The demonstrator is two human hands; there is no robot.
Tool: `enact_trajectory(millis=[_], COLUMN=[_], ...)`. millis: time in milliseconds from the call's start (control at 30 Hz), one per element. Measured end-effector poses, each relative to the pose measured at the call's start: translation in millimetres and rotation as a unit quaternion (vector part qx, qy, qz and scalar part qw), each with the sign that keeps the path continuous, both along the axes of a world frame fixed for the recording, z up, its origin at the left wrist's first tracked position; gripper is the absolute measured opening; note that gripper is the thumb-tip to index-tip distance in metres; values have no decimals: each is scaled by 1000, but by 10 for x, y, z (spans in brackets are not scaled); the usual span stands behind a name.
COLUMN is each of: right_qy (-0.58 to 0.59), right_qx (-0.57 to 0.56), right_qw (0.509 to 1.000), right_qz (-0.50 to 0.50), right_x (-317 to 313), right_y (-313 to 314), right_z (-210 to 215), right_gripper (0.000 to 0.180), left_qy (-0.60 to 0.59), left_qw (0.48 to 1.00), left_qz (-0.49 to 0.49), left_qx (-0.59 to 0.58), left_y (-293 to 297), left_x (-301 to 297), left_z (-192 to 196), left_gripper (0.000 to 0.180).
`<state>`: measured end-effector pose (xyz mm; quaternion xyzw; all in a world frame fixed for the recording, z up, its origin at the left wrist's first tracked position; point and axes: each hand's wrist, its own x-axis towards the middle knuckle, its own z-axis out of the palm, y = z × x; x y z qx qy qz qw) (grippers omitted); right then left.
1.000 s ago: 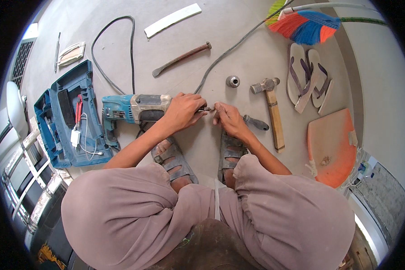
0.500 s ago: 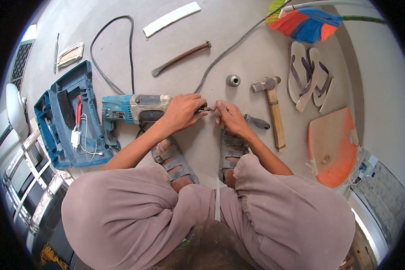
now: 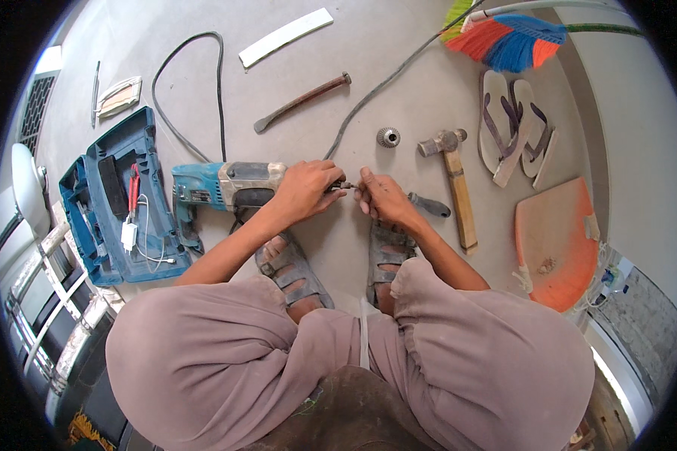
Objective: The person sits on the floor and assembles a hammer drill by attaching a drill bit and chuck to the tool. They use a screwdriver to tighten the chuck and a hammer to tap the bit into place.
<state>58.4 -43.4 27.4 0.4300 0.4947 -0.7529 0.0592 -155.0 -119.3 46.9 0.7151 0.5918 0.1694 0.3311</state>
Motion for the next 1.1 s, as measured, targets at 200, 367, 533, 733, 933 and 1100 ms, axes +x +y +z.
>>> enact_trajectory(millis=[200,367,533,733,933,1100], right_qy=[55,119,30,42,70,58], right_qx=[27,164,9,-13,37,40], right_qw=[998,979,998,999,997,996], right_qz=[2,-5,-46,-23,-16,-48], right_x=[38,25,-24,61,16,0], right_y=[-32,-99,-30,-10,-37,-50], right_z=[-160,-260,25,-157,-103,-54], right_gripper=[44,39,30,34,45,43], left_qy=[10,15,13,10,9,4], left_qw=[1000,1000,1000,1000,1000,1000], left_qz=[-2,1,8,8,5,3], left_qx=[-14,5,14,7,-12,-3], left_y=[8,13,-4,5,-2,8], left_x=[5,11,8,8,-3,-3], left_z=[30,42,29,21,3,36], left_gripper=[26,24,23,23,24,25])
